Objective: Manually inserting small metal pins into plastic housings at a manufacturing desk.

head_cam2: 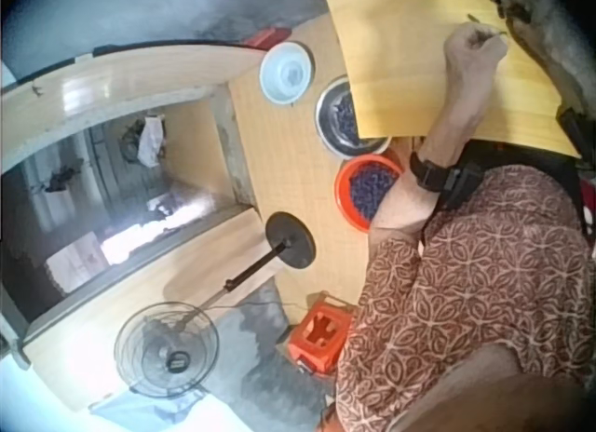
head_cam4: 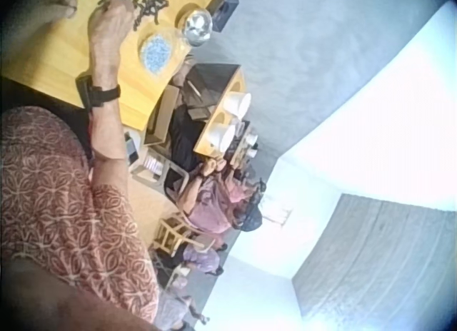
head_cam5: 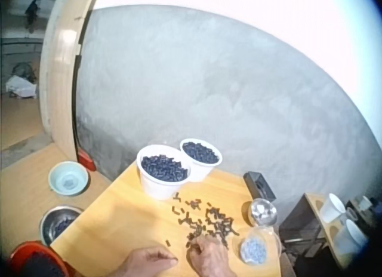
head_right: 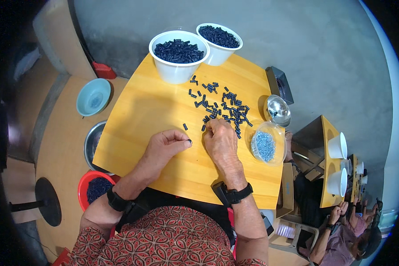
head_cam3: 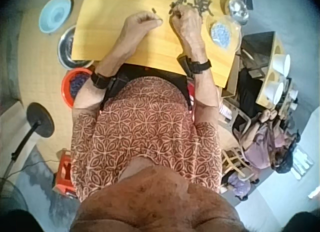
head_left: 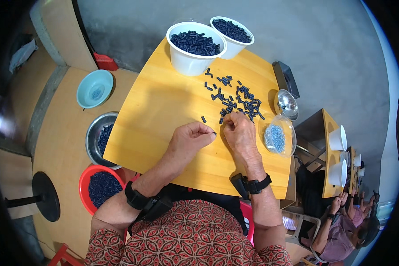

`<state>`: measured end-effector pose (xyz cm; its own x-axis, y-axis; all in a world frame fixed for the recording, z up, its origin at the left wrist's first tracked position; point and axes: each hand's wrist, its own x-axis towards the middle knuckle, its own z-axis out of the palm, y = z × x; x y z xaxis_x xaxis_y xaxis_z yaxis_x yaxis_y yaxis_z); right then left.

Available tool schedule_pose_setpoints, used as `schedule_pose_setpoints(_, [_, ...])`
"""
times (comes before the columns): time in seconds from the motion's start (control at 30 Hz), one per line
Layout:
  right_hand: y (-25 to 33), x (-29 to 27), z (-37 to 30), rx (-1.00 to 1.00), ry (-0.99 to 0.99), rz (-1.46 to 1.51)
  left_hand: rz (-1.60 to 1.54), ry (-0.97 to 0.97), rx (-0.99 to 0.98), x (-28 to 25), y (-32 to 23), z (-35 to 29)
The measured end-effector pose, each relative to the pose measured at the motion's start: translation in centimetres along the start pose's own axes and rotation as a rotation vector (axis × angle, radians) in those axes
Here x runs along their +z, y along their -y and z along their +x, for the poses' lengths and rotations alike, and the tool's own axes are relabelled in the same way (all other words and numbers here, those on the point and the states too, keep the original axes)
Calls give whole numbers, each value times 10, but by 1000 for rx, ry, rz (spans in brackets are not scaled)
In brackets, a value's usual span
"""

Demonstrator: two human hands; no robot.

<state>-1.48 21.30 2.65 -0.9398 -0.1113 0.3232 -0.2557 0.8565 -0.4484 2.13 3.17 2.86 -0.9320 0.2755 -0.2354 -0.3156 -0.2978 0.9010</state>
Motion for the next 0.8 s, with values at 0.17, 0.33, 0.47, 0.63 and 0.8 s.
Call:
schedule_pose_setpoints(0.17, [34,-38,-17,78,-29,392,-24,52,146,6,-1,-6])
schedule_pose_setpoints(0.33, [50,-49,-35,-66,-47,416,-131,58,84,15,-4,-11])
schedule_pose_setpoints(0.47, [50,-40,-39,-147,-114,254,-208,48,45,17,-1,-12])
schedule_pose_setpoints(0.63, [48,-38,-41,-93,-150,341,-239,33,66,16,0,-10])
schedule_pose_setpoints(0.8, [53,-35,-47,-105,-235,325,-186,55,99,18,-4,-14])
